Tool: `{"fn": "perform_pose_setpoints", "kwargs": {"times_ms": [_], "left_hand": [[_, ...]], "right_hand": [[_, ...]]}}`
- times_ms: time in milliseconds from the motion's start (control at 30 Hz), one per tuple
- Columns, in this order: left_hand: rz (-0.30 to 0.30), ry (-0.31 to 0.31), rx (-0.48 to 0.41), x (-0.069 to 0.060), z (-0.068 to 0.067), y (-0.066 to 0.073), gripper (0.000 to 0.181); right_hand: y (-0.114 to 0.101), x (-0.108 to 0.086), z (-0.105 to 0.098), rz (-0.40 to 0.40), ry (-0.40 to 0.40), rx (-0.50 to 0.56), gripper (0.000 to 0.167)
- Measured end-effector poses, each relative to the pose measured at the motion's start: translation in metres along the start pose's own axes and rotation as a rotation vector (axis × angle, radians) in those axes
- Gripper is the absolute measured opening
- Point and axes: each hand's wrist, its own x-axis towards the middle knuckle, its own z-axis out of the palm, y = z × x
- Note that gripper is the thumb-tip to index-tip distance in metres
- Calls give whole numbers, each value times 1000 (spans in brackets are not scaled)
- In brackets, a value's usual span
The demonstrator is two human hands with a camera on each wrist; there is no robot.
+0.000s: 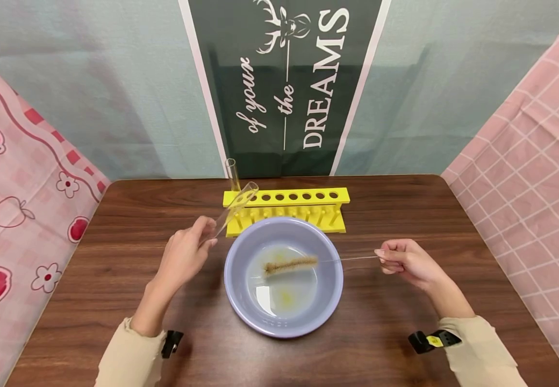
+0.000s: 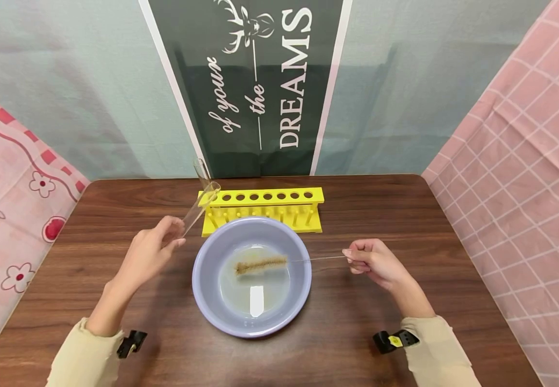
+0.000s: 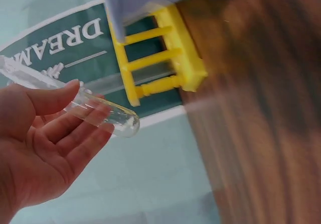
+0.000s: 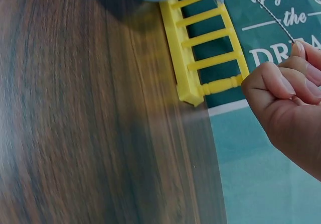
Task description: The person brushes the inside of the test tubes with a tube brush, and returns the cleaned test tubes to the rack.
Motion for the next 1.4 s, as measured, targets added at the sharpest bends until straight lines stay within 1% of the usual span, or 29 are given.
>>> {"fn": "perform_pose_setpoints", "kwargs": {"times_ms": [133,300,367,533,600,667,833,933,1100,1300,1400], "left_hand": [[13,15,-35,17,-4,13,27],[-4,66,-106,41,-6,33,27],[-24,83,-139,50,-5,41,27],[-96,82,-221,72,1,55,24],[-122,77,-243,79,4,58,21],[-135,79,-250,86,7,59,19],[-136,67,-240,100,17,59,15],[-144,54,-225,106,24,60,13],[-187,45,-204,115,35,60,9],[-235,-1,-201,125,45,64,12],[-260,-22,-195,129,49,65,13]], "right_hand": [[2,4,7,32,34,-27,25],[4,9,14,64,89,-60,26],[6,11,16,72,103,-69,27],[9,13,19,80,122,-84,26],[11,13,21,81,127,-92,26],[12,14,22,84,127,-98,25],[14,14,26,94,120,-105,24],[15,14,27,106,129,-110,25],[14,13,26,125,152,-140,28],[15,12,26,138,171,-191,31],[15,12,27,133,166,-219,30]]}}
